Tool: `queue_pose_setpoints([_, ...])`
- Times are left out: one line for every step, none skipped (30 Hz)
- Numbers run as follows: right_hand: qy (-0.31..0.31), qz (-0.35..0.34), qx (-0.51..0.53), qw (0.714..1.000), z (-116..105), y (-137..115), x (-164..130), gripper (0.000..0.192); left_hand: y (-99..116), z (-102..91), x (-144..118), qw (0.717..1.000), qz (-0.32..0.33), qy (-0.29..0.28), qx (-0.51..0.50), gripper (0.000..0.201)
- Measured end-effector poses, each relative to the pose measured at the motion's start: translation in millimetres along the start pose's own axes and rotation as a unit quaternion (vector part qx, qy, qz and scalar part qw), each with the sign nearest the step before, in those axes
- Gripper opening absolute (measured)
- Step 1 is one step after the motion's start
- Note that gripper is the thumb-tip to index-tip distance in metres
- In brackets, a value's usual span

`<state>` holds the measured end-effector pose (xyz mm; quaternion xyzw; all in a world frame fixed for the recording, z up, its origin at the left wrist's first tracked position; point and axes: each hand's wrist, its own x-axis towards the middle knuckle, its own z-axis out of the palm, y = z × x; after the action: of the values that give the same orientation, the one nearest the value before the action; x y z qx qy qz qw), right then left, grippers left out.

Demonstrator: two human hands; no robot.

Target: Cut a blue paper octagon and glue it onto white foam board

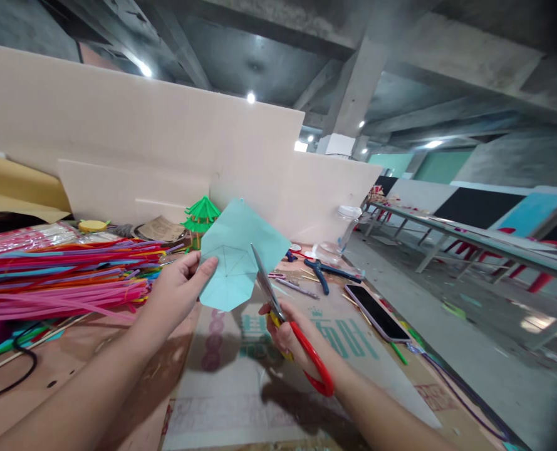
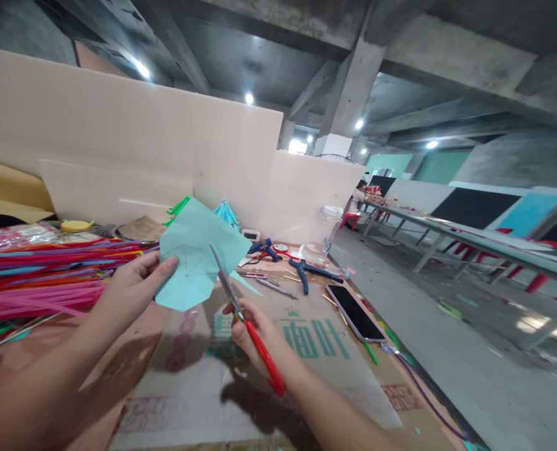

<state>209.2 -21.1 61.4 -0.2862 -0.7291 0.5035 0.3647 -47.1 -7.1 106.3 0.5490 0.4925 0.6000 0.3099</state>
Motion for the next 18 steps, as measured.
queue_pose_setpoints([0.005, 0.000, 0.000, 1.000, 0.7, -1.5, -0.3, 0.058, -0.6, 0.3, -0.2, 1.000, 0.005, -0.014, -0.004, 0.049])
queue_pose_setpoints([0.011, 0.002, 0.001, 1.000, 1.5, -3.3, -0.6, 0.060, -1.2, 0.7, -0.3, 1.000, 0.008, -0.025, -0.007, 0.048])
queue_pose_setpoints([0.016, 0.005, 0.003, 1.000, 2.4, -5.2, -0.8, 0.061, -1.7, 1.1, -0.3, 0.999, 0.010, -0.031, -0.010, 0.048])
queue_pose_setpoints([0.020, 0.008, 0.005, 1.000, 3.2, -7.0, -0.9, 0.061, -2.3, 1.6, -0.3, 0.999, 0.010, -0.034, -0.013, 0.049])
queue_pose_setpoints([0.022, 0.011, 0.008, 1.000, 3.9, -8.5, -0.9, 0.060, -2.7, 2.1, -0.4, 0.999, 0.008, -0.036, -0.017, 0.049])
queue_pose_setpoints([0.023, 0.014, 0.009, 1.000, 4.5, -9.6, -0.9, 0.060, -3.2, 2.6, -0.4, 0.999, 0.006, -0.038, -0.022, 0.050])
queue_pose_setpoints([0.023, 0.016, 0.009, 1.000, 4.8, -10.4, -0.8, 0.060, -3.5, 3.0, -0.5, 0.999, 0.003, -0.041, -0.026, 0.051])
queue_pose_setpoints([0.023, 0.017, 0.007, 1.000, 4.9, -10.7, -0.7, 0.060, -3.7, 3.3, -0.6, 0.999, 0.001, -0.042, -0.029, 0.052])
queue_pose_setpoints([0.023, 0.017, 0.005, 1.000, 4.8, -10.8, -0.6, 0.061, -3.8, 3.5, -0.8, 0.999, -0.001, -0.042, -0.032, 0.052])
queue_pose_setpoints([0.022, 0.017, 0.003, 1.000, 4.5, -10.6, -0.5, 0.061, -3.7, 3.6, -0.9, 0.999, -0.003, -0.041, -0.033, 0.052])
queue_pose_setpoints([0.020, 0.017, 0.001, 1.000, 4.2, -10.4, -0.4, 0.062, -3.4, 3.8, -1.0, 0.999, -0.004, -0.039, -0.034, 0.052])
queue_pose_setpoints([0.019, 0.016, -0.002, 1.000, 3.8, -10.0, -0.3, 0.062, -3.0, 3.9, -1.0, 0.999, -0.006, -0.037, -0.035, 0.052])
queue_pose_setpoints([0.017, 0.015, -0.003, 1.000, 3.4, -9.8, -0.1, 0.062, -2.5, 4.1, -1.0, 0.999, -0.007, -0.035, -0.037, 0.053])
queue_pose_setpoints([0.016, 0.015, -0.004, 1.000, 3.1, -9.6, 0.0, 0.063, -1.9, 4.3, -0.9, 0.999, -0.007, -0.034, -0.039, 0.054])
queue_pose_setpoints([0.015, 0.014, -0.004, 1.000, 2.9, -9.5, 0.1, 0.063, -1.2, 4.6, -0.8, 0.999, -0.008, -0.034, -0.040, 0.055])
queue_pose_setpoints([0.014, 0.015, -0.004, 1.000, 2.9, -9.5, 0.2, 0.063, -0.6, 4.8, -0.7, 0.998, -0.009, -0.035, -0.042, 0.055])
queue_pose_setpoints([0.014, 0.015, -0.001, 1.000, 2.9, -9.5, 0.3, 0.063, -0.1, 5.1, -0.6, 0.998, -0.009, -0.036, -0.044, 0.055])
queue_pose_setpoints([0.015, 0.015, 0.001, 1.000, 3.0, -9.5, 0.4, 0.063, 0.3, 5.4, -0.5, 0.998, -0.010, -0.038, -0.046, 0.056])
